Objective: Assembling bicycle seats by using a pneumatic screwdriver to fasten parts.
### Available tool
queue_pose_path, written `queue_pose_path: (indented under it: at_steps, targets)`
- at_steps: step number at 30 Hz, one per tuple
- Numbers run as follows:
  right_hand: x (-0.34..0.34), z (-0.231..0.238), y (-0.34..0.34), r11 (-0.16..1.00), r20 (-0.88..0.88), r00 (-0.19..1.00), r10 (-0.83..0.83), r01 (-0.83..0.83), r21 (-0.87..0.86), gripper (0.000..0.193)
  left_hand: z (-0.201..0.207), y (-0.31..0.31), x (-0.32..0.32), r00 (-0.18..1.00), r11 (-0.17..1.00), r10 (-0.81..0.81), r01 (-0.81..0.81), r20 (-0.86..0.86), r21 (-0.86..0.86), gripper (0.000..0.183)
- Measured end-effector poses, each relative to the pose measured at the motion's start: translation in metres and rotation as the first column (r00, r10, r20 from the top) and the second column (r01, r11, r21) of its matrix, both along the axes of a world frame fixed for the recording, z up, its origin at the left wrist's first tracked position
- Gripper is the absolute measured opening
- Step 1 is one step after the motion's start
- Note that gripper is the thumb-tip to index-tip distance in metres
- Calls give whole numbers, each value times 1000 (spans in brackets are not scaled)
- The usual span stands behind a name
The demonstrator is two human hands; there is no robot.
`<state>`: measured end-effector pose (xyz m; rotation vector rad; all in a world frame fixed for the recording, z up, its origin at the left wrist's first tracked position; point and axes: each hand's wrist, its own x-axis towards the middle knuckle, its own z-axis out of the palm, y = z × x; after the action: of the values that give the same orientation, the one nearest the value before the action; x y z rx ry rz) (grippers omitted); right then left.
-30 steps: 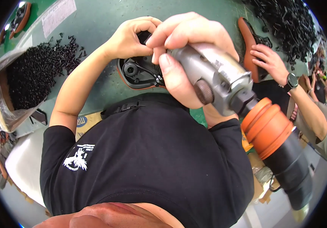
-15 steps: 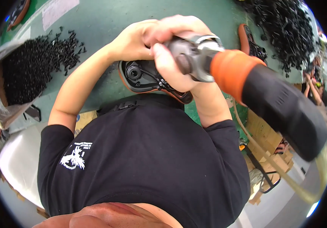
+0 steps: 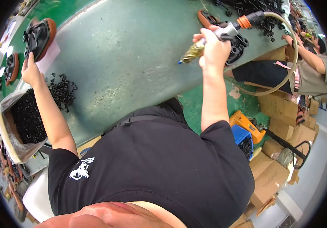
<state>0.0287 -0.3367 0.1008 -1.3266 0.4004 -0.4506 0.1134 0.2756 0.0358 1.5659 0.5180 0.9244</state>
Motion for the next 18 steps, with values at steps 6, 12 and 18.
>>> queue_pose_path:
  at_steps: [6, 12, 18]
  targets:
    - [44, -37, -40, 983, -31, 994, -102, 105, 148, 19, 42, -80, -121, 668, 606, -440, 714, -600, 351, 19]
    - [26, -39, 0, 982, -111, 978, 176, -166, 94, 20, 14, -108, -184, 598, 396, -205, 774, -775, 493, 19]
    - [-26, -24, 40, 688, -164, 668, 725, -715, 127, 24, -10, -107, -176, 743, 373, -150, 653, -652, 659, 13]
